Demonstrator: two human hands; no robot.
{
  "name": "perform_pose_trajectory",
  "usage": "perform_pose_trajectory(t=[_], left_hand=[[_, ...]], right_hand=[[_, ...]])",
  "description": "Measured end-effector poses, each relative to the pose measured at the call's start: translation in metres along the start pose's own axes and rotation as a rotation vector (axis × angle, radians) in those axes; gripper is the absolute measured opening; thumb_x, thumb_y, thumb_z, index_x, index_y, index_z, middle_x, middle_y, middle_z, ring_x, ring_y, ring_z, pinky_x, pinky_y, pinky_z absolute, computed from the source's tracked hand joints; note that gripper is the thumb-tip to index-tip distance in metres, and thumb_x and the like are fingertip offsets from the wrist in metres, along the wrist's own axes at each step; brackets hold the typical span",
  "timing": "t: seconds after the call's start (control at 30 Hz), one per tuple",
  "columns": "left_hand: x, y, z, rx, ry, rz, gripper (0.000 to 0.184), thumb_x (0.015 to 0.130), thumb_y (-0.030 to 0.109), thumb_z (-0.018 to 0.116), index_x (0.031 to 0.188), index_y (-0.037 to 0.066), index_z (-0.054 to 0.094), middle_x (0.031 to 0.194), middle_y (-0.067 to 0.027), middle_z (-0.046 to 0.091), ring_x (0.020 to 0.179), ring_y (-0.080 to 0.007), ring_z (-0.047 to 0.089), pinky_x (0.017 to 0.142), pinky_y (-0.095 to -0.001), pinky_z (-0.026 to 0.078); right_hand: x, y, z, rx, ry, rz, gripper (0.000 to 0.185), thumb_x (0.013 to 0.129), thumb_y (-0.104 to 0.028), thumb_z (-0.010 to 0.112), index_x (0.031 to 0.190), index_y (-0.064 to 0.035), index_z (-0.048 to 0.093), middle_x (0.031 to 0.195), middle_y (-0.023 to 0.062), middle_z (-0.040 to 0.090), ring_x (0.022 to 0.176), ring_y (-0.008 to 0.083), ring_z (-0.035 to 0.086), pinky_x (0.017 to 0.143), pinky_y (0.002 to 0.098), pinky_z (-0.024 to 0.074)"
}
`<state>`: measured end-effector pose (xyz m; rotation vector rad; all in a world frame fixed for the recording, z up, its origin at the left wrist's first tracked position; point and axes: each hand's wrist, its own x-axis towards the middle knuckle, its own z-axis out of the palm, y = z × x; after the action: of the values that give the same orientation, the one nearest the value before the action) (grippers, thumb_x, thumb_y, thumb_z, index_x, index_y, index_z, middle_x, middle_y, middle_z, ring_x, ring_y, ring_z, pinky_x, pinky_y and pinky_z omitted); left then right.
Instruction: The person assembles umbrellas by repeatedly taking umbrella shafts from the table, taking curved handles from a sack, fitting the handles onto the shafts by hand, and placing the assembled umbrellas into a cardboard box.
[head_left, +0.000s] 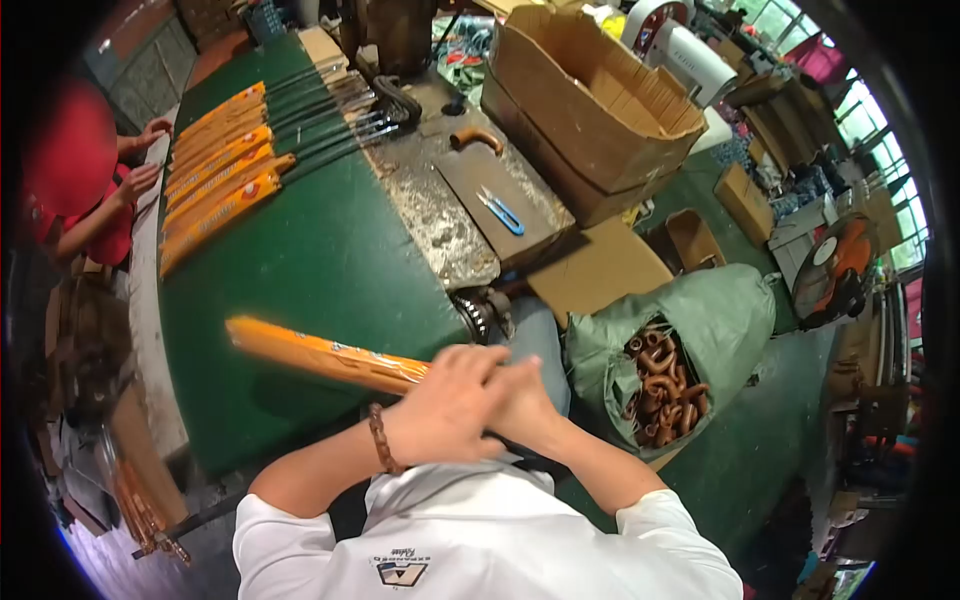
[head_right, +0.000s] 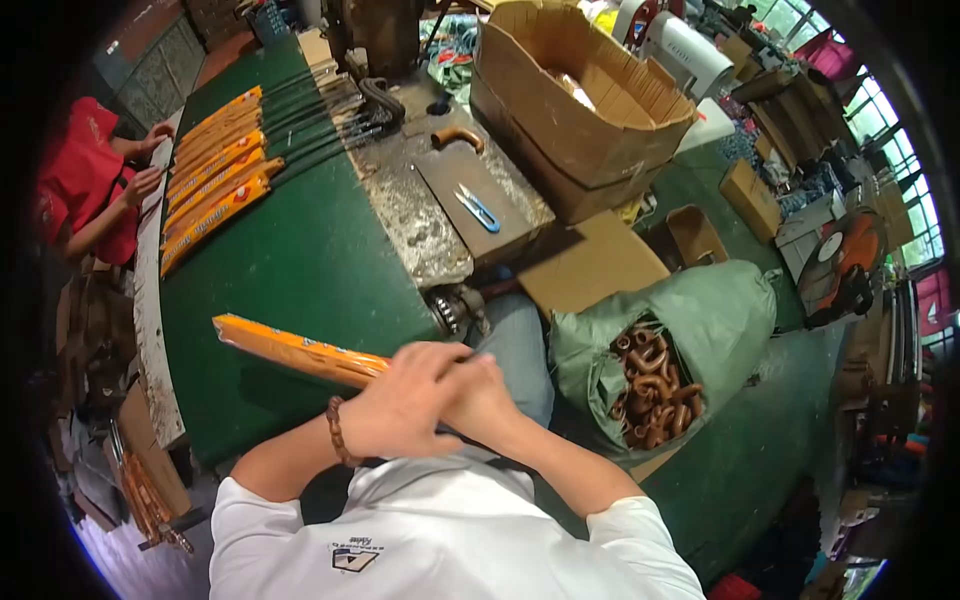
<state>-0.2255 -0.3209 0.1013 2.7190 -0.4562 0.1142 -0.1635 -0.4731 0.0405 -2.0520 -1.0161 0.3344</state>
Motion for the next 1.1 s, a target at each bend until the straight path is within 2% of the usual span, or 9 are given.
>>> perform_pose_trajectory(t=[0.17,0.27,0.37,0.47,0.53,0.63,0.73,0.97,1.1], left_hand=[[0.0,0.012,-0.001,-0.351,0.378,0.143,0.07,0.073,0.027,0.08,0.136,0.01,0.056,0.126,-0.0139,0.058,0.112,-0.0325,0.058,0.104,-0.0476,0.043],[-0.018,-0.006,0.003,-0.4,0.555,0.071,0.065,0.076,0.027,0.08,0.134,0.01,0.057,0.127,-0.0138,0.058,0.114,-0.0315,0.058,0.106,-0.0469,0.043],[-0.023,-0.019,0.018,-0.485,0.472,-0.05,0.061,0.078,0.024,0.079,0.133,0.01,0.059,0.127,-0.013,0.059,0.113,-0.0305,0.059,0.103,-0.0437,0.046],[-0.023,-0.027,0.019,-0.502,0.411,-0.115,0.058,0.079,0.022,0.078,0.132,0.009,0.059,0.126,-0.0124,0.059,0.112,-0.0298,0.059,0.101,-0.0417,0.047],[-0.013,-0.044,0.011,-0.437,0.428,-0.169,0.057,0.08,0.021,0.077,0.132,0.008,0.059,0.125,-0.0117,0.059,0.111,-0.0291,0.059,0.1,-0.0397,0.048],[0.001,-0.084,0.004,-0.33,0.506,-0.276,0.049,0.083,0.019,0.071,0.129,0.007,0.06,0.122,-0.0114,0.059,0.11,-0.029,0.058,0.097,-0.039,0.049],[0.01,-0.142,-0.005,-0.24,0.537,-0.401,0.048,0.083,0.019,0.072,0.127,0.006,0.061,0.118,-0.0107,0.06,0.106,-0.0277,0.06,0.095,-0.037,0.049],[0.036,-0.253,0.002,0.016,0.476,-0.621,0.042,0.084,0.022,0.068,0.124,0.009,0.064,0.116,-0.0107,0.062,0.105,-0.03,0.06,0.094,-0.0389,0.05],[0.059,-0.281,-0.002,0.045,0.517,-0.614,0.04,0.083,0.022,0.068,0.122,0.01,0.065,0.117,-0.0106,0.062,0.106,-0.0307,0.059,0.093,-0.0404,0.051]], right_hand=[[0.029,-0.005,-0.093,0.097,0.244,0.306,0.014,0.067,0.004,0.063,0.079,0.0022,0.068,0.069,0.0055,0.064,0.062,0.0128,0.052,0.055,0.026,0.0409],[0.076,0.022,-0.172,-0.302,0.608,-0.041,0.011,0.069,0.003,0.059,0.073,-0.0024,0.067,0.065,0.0048,0.062,0.057,0.0173,0.052,0.058,0.0285,0.0441],[0.15,0.059,-0.26,-0.864,0.819,0.114,0.01,0.083,-0.015,0.062,0.083,-0.0047,0.065,0.067,0.0138,0.065,0.056,0.0343,0.055,0.058,0.0452,0.0438],[0.214,0.115,-0.312,-1.308,0.826,0.031,0.032,0.086,-0.023,0.064,0.115,-0.0087,0.064,0.11,0.0145,0.067,0.097,0.0355,0.062,0.085,0.0422,0.0489],[0.202,0.143,-0.317,-1.218,0.822,0.042,0.035,0.086,-0.021,0.066,0.118,-0.0064,0.063,0.115,0.0155,0.065,0.102,0.0354,0.06,0.09,0.0422,0.0473],[0.173,0.174,-0.29,-0.988,0.895,-0.031,0.041,0.085,-0.014,0.07,0.123,-0.0021,0.061,0.124,0.0155,0.063,0.113,0.0335,0.058,0.099,0.0413,0.0452],[0.09,0.218,-0.234,-0.809,0.884,-0.059,0.031,0.086,-0.009,0.068,0.116,-0.0033,0.064,0.115,0.0122,0.066,0.104,0.0322,0.061,0.096,0.0394,0.0474],[-0.126,0.283,-0.111,-0.574,0.683,0.606,0.017,0.09,-0.011,0.063,0.102,0.0016,0.063,0.094,0.0168,0.063,0.086,0.0335,0.06,0.08,0.039,0.0496],[-0.176,0.291,-0.087,-0.727,0.471,0.844,0.018,0.089,-0.008,0.064,0.104,0.0014,0.061,0.11,0.0179,0.061,0.092,0.0358,0.061,0.083,0.04,0.0498]])
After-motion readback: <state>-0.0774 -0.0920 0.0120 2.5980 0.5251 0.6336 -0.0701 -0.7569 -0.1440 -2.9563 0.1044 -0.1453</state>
